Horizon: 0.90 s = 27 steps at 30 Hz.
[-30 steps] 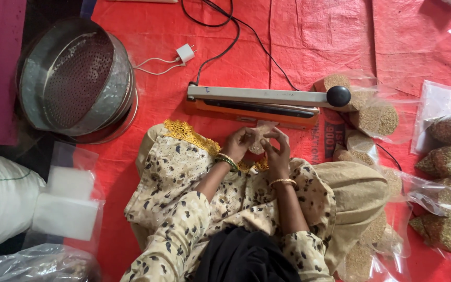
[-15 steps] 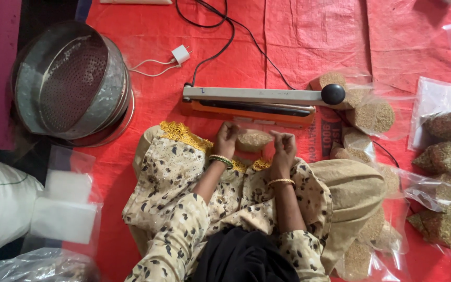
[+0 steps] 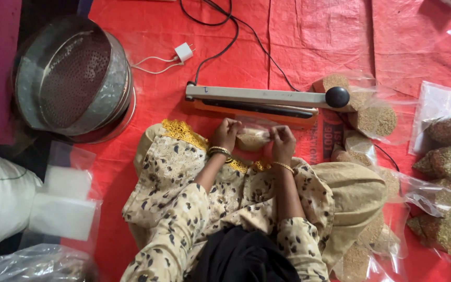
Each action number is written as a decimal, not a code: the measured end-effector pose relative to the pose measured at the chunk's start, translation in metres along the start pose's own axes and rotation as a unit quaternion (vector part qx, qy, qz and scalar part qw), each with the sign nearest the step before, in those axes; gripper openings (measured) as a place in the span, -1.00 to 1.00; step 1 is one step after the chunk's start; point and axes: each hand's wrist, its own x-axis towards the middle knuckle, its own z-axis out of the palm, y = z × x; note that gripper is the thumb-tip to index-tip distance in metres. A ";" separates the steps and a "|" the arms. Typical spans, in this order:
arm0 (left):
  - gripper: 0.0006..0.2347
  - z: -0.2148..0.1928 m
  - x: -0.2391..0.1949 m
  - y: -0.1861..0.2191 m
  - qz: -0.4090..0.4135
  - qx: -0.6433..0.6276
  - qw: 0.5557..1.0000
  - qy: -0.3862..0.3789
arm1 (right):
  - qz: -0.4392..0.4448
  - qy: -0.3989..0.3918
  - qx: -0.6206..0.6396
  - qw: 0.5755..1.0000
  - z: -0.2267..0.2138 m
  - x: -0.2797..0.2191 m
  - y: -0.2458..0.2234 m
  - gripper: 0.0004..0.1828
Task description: The person sits on a red tarp and repeatedly seals small transparent bags filled with grain using a handheld heat sealer. They place each bag under the sealer, press the handle to seal it, and then set the sealed bag aside.
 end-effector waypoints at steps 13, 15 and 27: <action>-0.59 0.005 0.019 -0.054 0.130 0.117 0.985 0.000 | 0.094 -0.030 -0.006 0.995 -0.015 -0.006 0.030 -0.83; -0.59 0.006 0.022 -0.051 0.076 0.128 0.989 -0.004 | 0.106 -0.028 -0.023 0.994 -0.012 -0.001 0.023 -0.82; -0.66 -0.012 0.002 -0.018 0.059 0.090 0.981 -0.161 | 0.176 -0.077 0.019 0.981 -0.016 -0.002 -0.010 -0.79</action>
